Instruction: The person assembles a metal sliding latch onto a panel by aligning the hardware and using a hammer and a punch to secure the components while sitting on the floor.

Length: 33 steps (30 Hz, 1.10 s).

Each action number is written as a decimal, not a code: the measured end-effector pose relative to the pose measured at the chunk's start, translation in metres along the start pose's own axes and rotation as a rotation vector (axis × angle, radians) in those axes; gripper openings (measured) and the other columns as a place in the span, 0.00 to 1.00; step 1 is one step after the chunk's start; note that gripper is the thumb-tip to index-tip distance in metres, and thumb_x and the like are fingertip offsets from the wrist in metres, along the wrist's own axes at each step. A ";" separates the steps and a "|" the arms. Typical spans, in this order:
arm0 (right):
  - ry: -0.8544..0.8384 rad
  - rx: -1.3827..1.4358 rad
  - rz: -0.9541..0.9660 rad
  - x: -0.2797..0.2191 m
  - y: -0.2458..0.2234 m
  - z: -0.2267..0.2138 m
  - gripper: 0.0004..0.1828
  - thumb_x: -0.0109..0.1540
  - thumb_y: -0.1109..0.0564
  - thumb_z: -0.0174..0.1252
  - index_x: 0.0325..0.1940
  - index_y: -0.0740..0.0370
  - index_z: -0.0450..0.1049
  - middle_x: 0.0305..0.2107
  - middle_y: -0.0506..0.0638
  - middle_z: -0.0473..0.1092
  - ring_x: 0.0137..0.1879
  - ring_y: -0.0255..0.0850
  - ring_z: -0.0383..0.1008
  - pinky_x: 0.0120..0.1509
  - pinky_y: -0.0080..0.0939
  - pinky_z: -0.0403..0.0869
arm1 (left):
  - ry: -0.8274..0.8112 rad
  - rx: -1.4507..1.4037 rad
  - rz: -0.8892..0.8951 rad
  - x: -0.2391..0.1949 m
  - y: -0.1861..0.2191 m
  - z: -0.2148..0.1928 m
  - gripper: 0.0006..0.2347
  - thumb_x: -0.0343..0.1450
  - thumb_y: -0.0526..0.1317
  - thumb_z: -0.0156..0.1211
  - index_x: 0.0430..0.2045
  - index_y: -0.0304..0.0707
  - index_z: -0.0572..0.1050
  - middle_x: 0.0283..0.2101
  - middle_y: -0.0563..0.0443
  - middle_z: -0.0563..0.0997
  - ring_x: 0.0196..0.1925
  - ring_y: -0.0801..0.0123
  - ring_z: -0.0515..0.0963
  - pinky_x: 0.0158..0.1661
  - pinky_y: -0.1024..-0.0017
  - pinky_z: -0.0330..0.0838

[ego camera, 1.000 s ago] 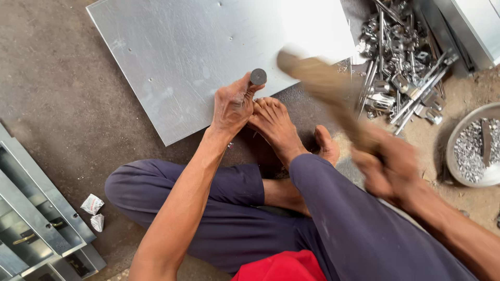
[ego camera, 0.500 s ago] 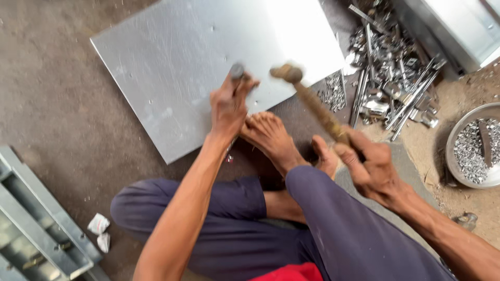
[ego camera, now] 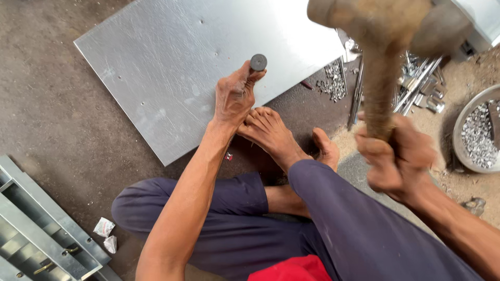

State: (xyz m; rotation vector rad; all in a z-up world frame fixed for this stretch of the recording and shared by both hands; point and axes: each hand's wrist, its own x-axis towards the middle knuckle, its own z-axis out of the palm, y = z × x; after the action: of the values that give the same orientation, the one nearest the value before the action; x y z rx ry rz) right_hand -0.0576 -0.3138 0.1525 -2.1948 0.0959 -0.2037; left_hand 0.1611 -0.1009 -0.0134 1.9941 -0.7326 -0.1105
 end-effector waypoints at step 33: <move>0.004 -0.031 0.149 -0.016 0.015 0.016 0.15 0.73 0.49 0.46 0.46 0.64 0.70 0.17 0.41 0.63 0.18 0.29 0.58 0.18 0.32 0.60 | -0.128 -0.037 -0.013 -0.007 0.016 -0.007 0.06 0.74 0.31 0.63 0.44 0.32 0.77 0.38 0.42 0.86 0.38 0.63 0.88 0.36 0.67 0.82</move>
State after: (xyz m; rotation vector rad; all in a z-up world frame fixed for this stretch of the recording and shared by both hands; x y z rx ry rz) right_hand -0.0707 -0.3081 0.1293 -2.2068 0.2651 -0.1236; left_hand 0.1514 -0.0972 0.0017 1.9703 -0.7934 -0.2604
